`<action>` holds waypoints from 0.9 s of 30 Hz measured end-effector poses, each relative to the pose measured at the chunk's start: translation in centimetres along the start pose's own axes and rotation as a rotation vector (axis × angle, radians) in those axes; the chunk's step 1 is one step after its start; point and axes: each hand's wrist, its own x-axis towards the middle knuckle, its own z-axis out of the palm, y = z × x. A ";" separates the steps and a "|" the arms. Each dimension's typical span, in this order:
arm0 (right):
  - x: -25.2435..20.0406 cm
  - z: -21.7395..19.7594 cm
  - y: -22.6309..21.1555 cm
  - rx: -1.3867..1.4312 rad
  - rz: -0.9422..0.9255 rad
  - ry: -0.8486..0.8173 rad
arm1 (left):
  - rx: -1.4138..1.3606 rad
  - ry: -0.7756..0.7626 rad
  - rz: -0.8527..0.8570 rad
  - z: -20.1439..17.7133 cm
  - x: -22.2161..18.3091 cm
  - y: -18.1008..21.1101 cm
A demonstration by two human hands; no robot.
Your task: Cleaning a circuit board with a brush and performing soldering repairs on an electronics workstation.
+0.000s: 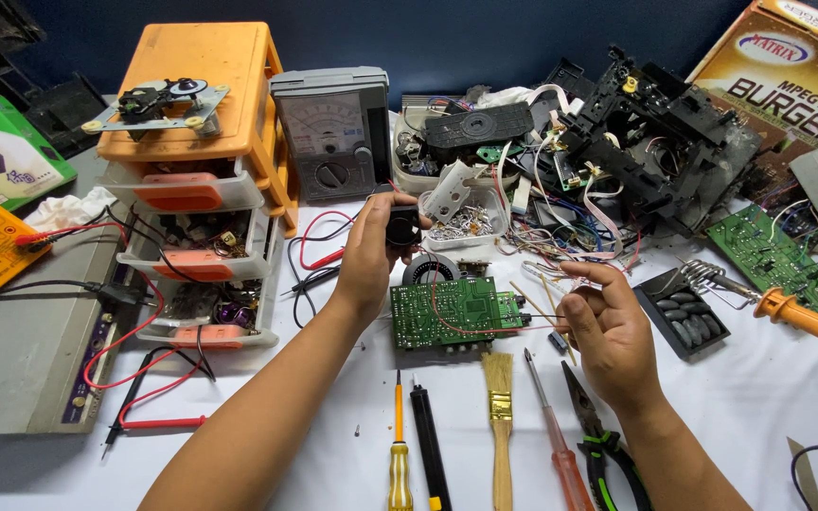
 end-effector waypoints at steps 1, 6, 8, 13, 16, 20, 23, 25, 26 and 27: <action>0.0 0.0 0.1 0.000 -0.002 -0.002 | 0.000 0.002 0.002 0.0 0.1 -0.1; -0.1 0.0 0.2 0.018 0.008 0.001 | -0.019 0.008 -0.054 0.1 -0.3 0.5; 0.1 0.0 0.4 0.048 0.015 -0.002 | -0.013 0.001 -0.046 0.2 -0.3 0.5; 0.2 -0.1 0.9 0.122 0.044 -0.009 | 0.042 -0.014 -0.009 0.6 -0.6 0.7; 0.3 -0.1 0.8 0.148 0.041 0.018 | 0.060 -0.009 0.014 0.8 -0.7 1.0; 0.8 -0.7 -0.6 0.274 0.052 0.028 | 0.057 0.010 0.033 1.0 -0.8 1.6; 1.3 -1.5 -1.0 0.179 0.036 0.054 | 0.091 0.032 0.054 0.8 -0.7 1.5; 1.6 -1.6 -2.1 0.063 0.017 0.077 | 0.110 0.038 0.066 0.9 -0.7 2.1; 1.7 -1.4 -3.2 -0.112 0.103 0.099 | 0.187 0.072 -0.056 1.0 -0.7 2.8; 1.7 -1.2 -4.2 -0.287 0.189 0.121 | 0.264 0.104 -0.180 1.2 -0.7 3.5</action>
